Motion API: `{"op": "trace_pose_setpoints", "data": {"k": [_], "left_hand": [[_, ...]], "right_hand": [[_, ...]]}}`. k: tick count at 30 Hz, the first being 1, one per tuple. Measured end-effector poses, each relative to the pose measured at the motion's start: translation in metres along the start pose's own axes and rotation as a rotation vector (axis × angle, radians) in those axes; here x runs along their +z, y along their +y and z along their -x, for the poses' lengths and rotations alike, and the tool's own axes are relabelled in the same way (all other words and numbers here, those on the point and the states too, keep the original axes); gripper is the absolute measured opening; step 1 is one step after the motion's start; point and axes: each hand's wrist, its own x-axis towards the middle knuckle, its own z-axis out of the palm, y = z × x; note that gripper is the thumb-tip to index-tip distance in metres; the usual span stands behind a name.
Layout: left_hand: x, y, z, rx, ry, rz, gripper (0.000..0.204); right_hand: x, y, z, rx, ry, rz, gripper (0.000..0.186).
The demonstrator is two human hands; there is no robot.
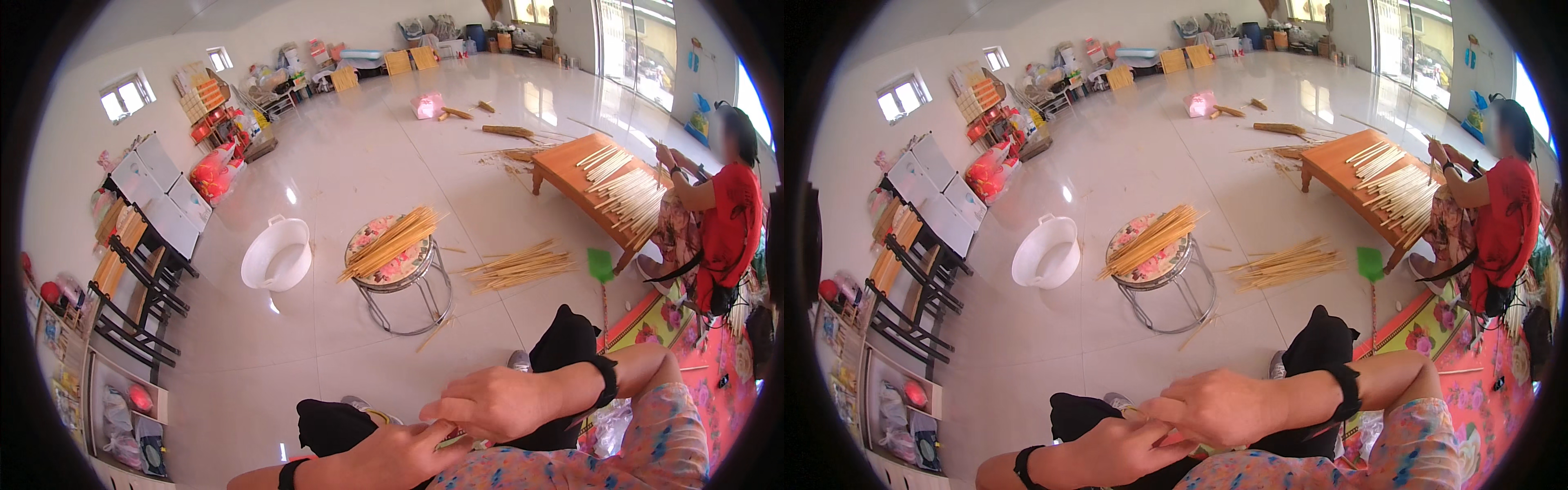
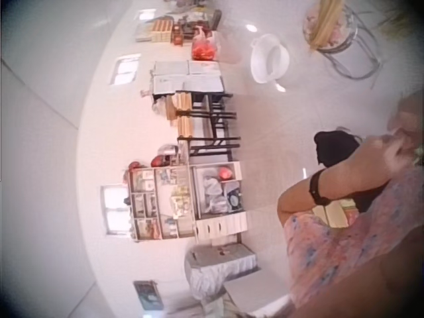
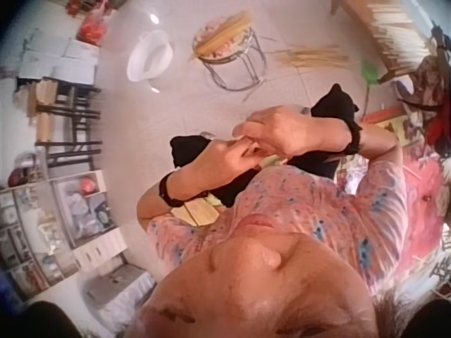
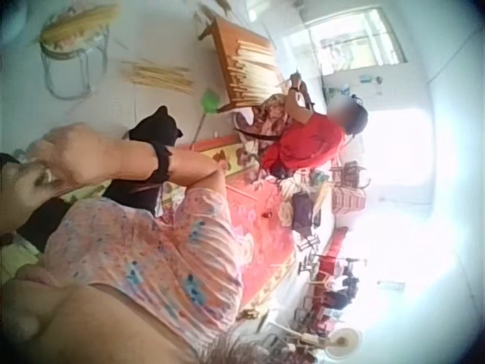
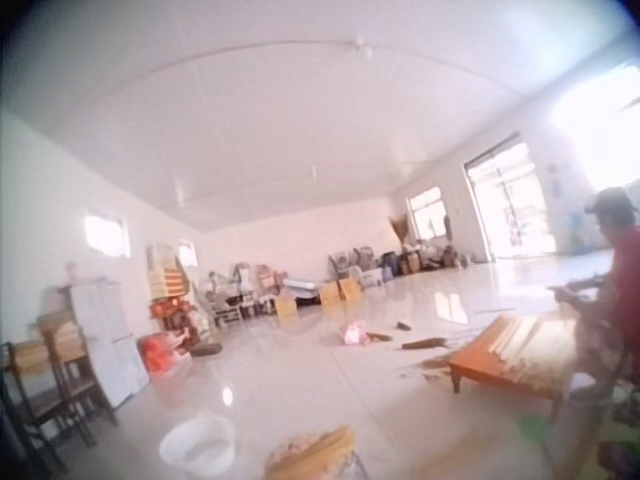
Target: The person weaves a circular bamboo mat by inserting wooden sticks through a pre-strung frame and trimming the ends with scissors.
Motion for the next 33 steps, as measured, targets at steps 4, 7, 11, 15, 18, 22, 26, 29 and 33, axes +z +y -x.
{"op": "trace_pose_setpoints", "data": {"k": [4,7,11,15,18,22,26,29,33], "left_hand": [[-0.005,0.005,0.001,-0.006,0.074,0.107,0.017],[-0.002,0.005,0.006,0.064,-0.030,0.019,0.016],[0.011,0.013,0.016,0.085,-0.322,0.201,0.020],[0.016,0.014,0.034,0.131,-0.373,0.324,0.032],[0.011,0.021,0.044,0.003,-0.450,0.357,0.036],[-0.010,0.019,0.054,-0.234,-0.424,0.372,0.031],[-0.032,-0.005,0.087,-0.884,-0.047,0.612,0.030],[-0.021,-0.002,0.076,-0.428,-0.196,0.388,0.032],[0.000,0.007,0.039,-0.246,-0.136,0.196,0.035]], "right_hand": [[0.001,-0.011,-0.003,-0.004,-0.040,-0.026,0.028],[0.004,-0.017,0.004,0.102,-0.244,0.113,0.028],[0.014,-0.029,0.021,0.071,-0.122,-0.011,0.024],[0.028,-0.030,0.015,-0.025,-0.108,-0.072,0.035],[0.037,-0.029,0.009,-0.080,-0.108,-0.021,0.034],[0.000,0.009,0.060,-0.191,-0.140,0.210,0.024],[-0.025,0.025,0.112,0.662,0.059,0.377,0.021],[0.000,0.027,0.066,0.244,0.236,0.102,0.020],[0.017,0.005,0.022,0.030,0.351,-0.062,0.021]]}}
